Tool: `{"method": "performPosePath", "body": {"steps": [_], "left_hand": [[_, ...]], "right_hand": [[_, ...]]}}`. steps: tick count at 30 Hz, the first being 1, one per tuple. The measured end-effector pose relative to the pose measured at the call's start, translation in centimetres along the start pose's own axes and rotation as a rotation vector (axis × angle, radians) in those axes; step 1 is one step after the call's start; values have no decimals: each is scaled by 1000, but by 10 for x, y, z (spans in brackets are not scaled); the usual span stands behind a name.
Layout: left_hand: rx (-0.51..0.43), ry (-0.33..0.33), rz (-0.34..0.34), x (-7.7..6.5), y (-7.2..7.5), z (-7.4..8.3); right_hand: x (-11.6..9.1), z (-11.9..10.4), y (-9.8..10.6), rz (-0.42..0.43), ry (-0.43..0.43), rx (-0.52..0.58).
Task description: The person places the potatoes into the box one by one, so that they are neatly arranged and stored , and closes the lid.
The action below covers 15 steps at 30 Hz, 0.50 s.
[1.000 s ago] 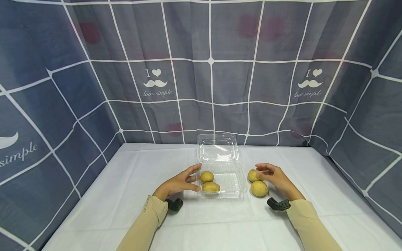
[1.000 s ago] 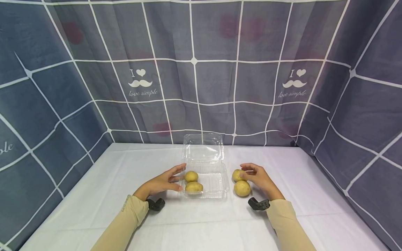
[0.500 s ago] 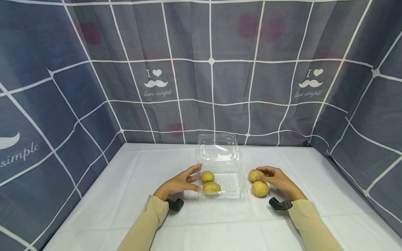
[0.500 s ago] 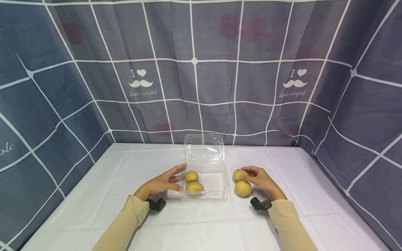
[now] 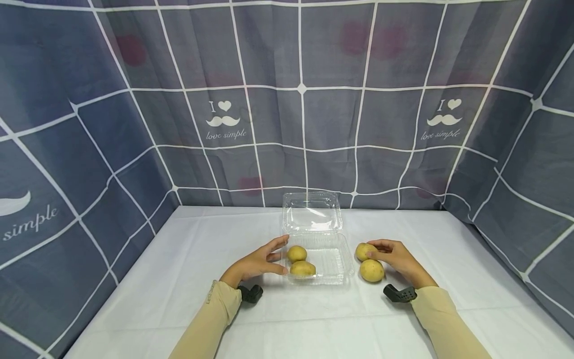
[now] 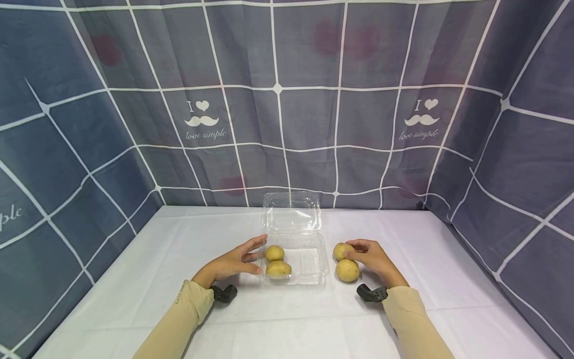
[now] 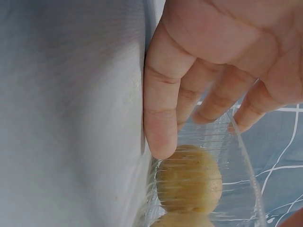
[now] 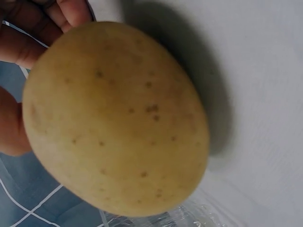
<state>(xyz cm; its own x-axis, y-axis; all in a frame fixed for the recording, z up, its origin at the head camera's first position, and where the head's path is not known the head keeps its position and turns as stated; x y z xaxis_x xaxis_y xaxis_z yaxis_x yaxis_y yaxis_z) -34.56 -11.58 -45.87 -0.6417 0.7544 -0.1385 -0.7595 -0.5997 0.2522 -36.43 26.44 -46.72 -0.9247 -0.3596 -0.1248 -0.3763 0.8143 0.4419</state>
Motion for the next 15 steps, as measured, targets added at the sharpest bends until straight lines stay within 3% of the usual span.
{"method": "performPosePath", "body": {"steps": [15], "left_hand": [[-1,-3,3,0,-1,-1]], "right_hand": [[0,3,0,80,-8,15]]}}
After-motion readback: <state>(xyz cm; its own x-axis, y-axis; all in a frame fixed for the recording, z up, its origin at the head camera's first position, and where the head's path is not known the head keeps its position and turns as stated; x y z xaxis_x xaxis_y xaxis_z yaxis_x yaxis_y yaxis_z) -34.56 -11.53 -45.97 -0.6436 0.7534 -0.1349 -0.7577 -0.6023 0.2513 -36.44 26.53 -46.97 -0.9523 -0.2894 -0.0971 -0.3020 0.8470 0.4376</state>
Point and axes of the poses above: each hand's wrist, its own x-axis towards the middle knuckle, its own y-axis out of the back of the hand, z = x × y, the point moved 6 cm from there along x, towards the middle knuckle, and after that the axes turned 12 degrees about -z, right-handed, at the moved point
